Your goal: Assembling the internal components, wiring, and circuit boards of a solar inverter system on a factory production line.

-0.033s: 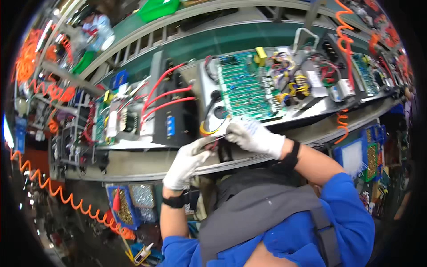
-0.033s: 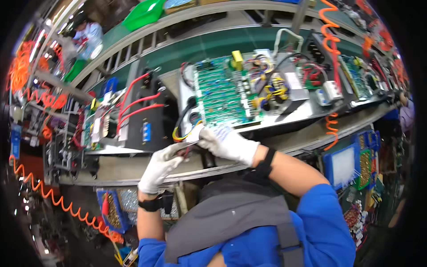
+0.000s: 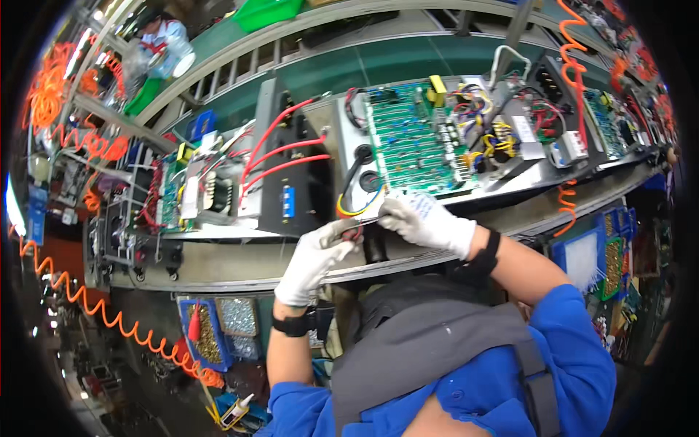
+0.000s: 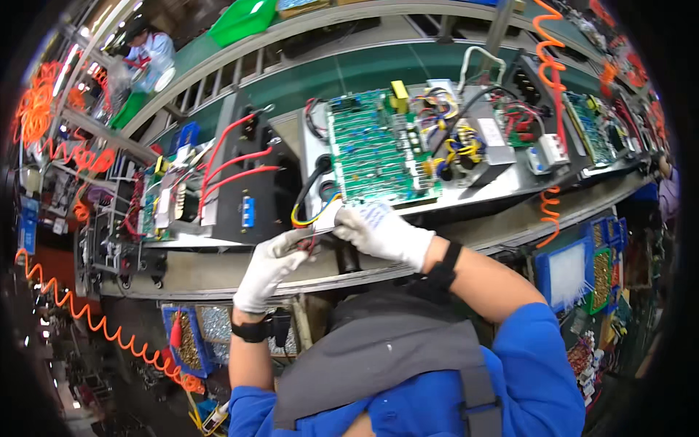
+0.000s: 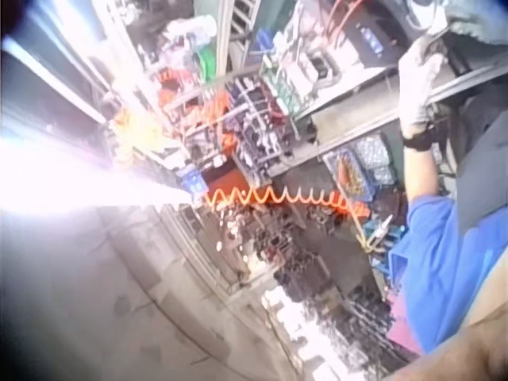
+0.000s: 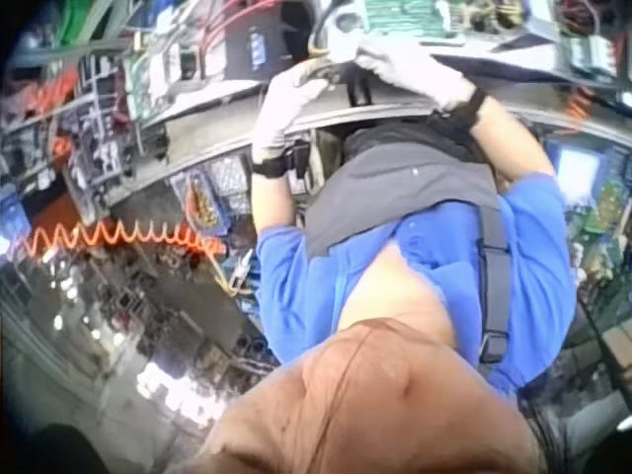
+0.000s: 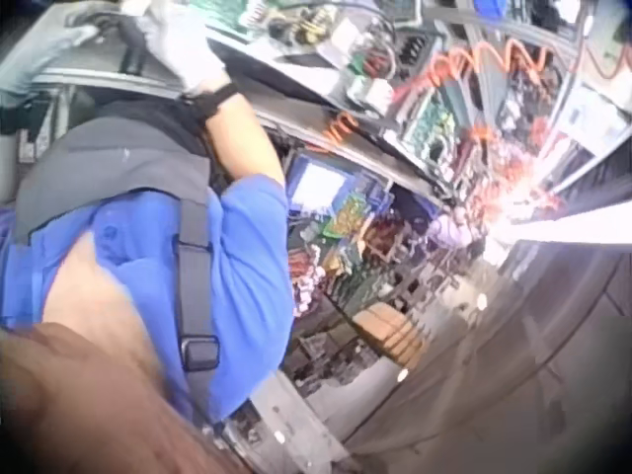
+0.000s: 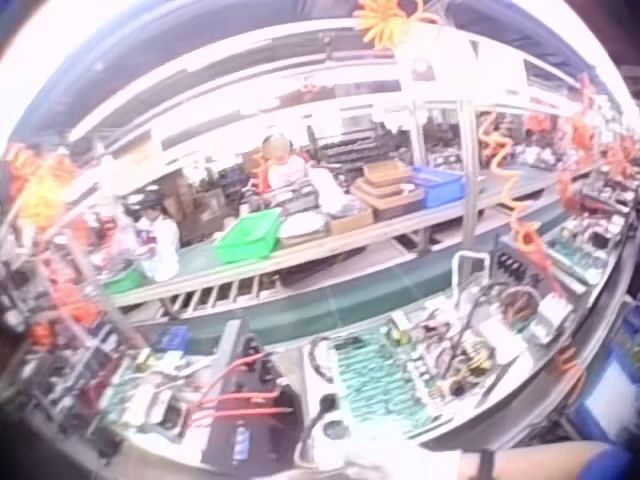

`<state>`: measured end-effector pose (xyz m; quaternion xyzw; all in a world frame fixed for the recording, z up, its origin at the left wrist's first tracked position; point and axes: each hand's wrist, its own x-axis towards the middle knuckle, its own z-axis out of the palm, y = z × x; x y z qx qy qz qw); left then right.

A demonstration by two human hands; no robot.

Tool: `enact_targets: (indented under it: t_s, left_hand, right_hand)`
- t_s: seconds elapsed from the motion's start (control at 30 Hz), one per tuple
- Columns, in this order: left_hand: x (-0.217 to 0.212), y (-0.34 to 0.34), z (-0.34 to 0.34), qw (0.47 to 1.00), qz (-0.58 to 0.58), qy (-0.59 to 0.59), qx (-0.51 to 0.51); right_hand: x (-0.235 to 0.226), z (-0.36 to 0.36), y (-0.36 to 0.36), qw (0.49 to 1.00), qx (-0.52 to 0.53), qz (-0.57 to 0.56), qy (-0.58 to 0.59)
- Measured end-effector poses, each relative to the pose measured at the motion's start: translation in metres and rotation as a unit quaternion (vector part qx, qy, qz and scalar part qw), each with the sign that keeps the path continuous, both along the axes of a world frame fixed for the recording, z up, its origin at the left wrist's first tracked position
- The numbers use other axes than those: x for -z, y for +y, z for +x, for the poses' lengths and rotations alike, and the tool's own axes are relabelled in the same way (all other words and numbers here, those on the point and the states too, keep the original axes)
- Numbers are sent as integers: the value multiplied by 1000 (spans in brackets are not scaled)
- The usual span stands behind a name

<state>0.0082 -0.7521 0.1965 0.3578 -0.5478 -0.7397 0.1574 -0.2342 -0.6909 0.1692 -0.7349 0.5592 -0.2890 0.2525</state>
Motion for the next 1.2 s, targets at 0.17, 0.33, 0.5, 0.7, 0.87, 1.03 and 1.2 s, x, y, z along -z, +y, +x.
enact_targets:
  t_s: [0.17,0.33,0.5,0.7,0.87,1.03,1.2]
  left_hand:
    - [8,-3,2,993,18,2,-117]
    - [1,-2,-6,993,-9,-36,-113]
    - [4,0,-24,993,-67,-69,-62]
    - [13,13,-45,990,-118,-32,-73]
    - [42,16,-32,987,-96,-49,-121]
    - [34,29,-41,957,-239,-7,-164]
    - [49,37,-36,916,-369,-15,-156]
  right_hand:
    - [-10,5,1,998,-12,-31,53]
    - [-2,7,0,994,-15,-55,89]
    - [-4,11,-2,995,-15,-76,65]
    - [5,10,1,993,7,-56,106]
    - [-2,18,15,999,39,20,32]
    - [2,20,23,993,87,-54,-60]
    - [-2,33,8,976,215,33,-18]
